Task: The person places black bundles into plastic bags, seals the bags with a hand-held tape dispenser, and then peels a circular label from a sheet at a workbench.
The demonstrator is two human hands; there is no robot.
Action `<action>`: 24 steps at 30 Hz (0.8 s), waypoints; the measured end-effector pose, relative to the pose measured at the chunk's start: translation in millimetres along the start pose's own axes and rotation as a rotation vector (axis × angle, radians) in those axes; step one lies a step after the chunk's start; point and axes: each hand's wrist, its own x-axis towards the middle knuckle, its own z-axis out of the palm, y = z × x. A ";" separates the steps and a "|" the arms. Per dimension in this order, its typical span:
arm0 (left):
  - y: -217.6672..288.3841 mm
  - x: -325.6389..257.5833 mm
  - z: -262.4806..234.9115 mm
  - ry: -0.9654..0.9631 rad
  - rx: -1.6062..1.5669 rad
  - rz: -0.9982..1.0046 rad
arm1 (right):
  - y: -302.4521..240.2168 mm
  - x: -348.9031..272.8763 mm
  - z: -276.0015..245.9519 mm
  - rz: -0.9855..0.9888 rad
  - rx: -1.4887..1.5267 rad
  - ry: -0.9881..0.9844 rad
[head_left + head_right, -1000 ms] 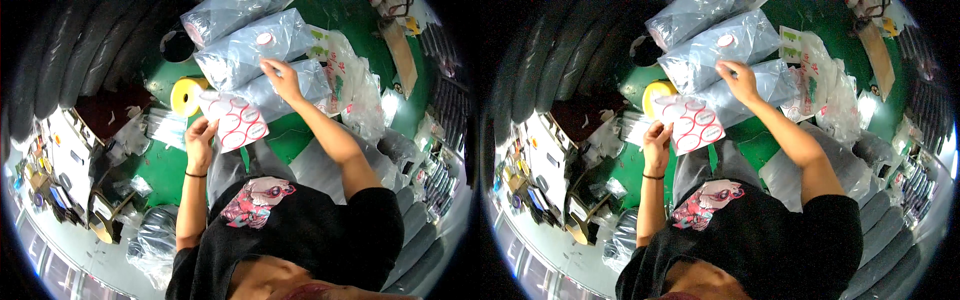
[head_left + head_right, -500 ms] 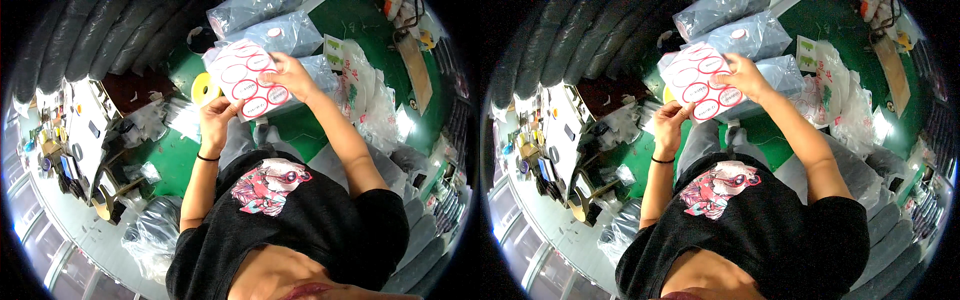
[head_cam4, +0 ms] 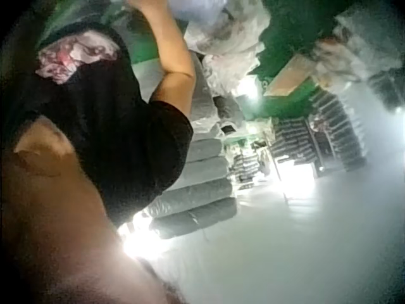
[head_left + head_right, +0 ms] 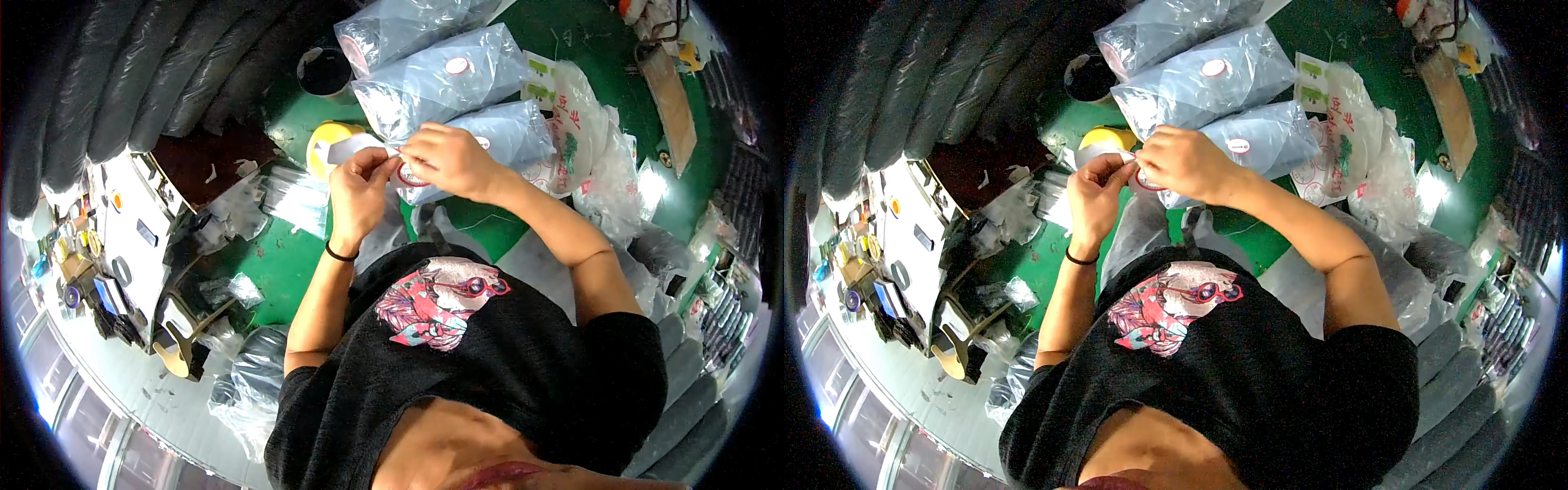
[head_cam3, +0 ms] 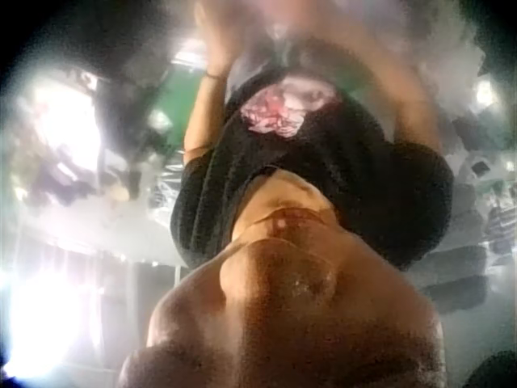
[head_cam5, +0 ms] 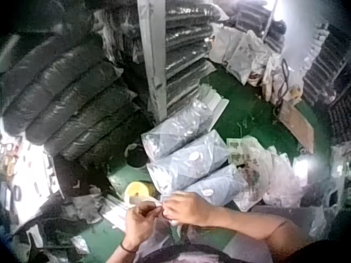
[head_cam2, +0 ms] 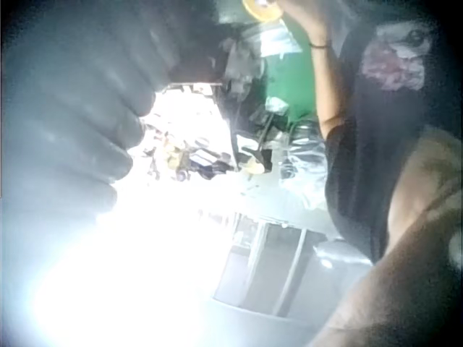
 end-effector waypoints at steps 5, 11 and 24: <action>-2.2 45.2 -15.7 -0.080 -0.180 -0.106 | 38.1 17.2 14.0 0.752 1.047 0.009; -32.2 78.1 -24.2 -0.035 -0.100 -0.142 | 116.2 32.0 53.8 1.023 1.321 0.235; -200.4 -93.9 -101.6 0.593 -0.272 -0.520 | 368.2 84.8 150.2 0.296 -0.558 0.076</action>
